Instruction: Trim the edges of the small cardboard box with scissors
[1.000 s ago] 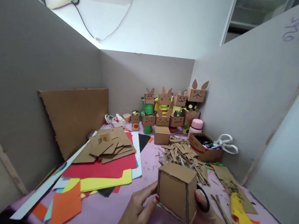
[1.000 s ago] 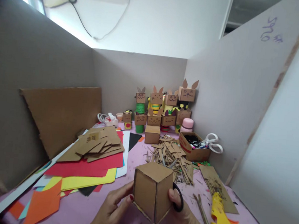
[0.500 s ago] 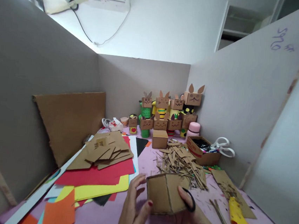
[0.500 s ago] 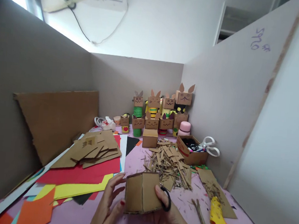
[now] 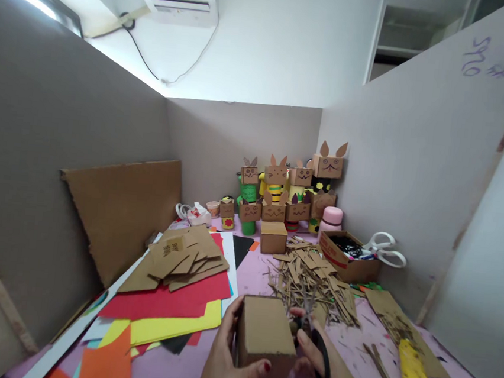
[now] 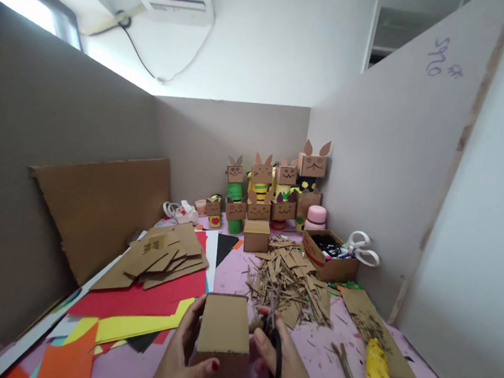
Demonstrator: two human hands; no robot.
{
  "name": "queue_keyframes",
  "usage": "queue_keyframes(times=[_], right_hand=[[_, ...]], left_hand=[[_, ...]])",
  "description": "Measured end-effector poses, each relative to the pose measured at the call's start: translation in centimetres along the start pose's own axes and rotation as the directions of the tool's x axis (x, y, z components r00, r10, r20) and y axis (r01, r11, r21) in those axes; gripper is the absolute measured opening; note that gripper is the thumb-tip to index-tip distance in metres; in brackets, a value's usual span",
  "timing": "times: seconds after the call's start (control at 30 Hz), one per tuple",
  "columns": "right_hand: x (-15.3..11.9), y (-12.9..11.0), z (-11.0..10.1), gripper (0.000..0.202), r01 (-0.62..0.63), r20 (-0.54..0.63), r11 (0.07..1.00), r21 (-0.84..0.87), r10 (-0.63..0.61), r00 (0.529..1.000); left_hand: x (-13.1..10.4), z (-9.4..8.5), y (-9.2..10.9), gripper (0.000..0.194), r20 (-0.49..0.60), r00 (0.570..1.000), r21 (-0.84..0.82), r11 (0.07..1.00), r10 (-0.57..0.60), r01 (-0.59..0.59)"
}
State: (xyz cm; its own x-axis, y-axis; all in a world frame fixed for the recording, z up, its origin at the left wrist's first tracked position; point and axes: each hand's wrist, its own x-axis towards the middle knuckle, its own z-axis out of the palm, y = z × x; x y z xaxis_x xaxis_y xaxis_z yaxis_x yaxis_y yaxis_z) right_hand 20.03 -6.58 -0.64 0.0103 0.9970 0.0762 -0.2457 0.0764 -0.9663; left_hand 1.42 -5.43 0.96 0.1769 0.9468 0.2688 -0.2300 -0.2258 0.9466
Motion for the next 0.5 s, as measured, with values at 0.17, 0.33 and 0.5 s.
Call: queue_keyframes(times=[0.17,0.33,0.5], right_hand=[[0.5,-0.8,-2.2,0.044,0.275,-0.040,0.833,-0.479,-0.334,0.942],[0.8,-2.4,-2.7,0.021,0.298,0.136,0.755,-0.585,-0.271,0.953],[2.2,-1.7,-3.3,0.035,0.148,-0.150,0.824,-0.546,-0.270,0.951]], left_hand=[[0.6,-0.2,0.1,0.106,-0.122,0.993,0.010,1.000,0.002,-0.001],[0.8,-0.5,0.3,0.098,-0.162,0.986,0.112,0.994,0.037,-0.019],[1.1,-0.6,1.7,0.088,-0.281,0.951,-0.175,0.981,-0.129,0.081]])
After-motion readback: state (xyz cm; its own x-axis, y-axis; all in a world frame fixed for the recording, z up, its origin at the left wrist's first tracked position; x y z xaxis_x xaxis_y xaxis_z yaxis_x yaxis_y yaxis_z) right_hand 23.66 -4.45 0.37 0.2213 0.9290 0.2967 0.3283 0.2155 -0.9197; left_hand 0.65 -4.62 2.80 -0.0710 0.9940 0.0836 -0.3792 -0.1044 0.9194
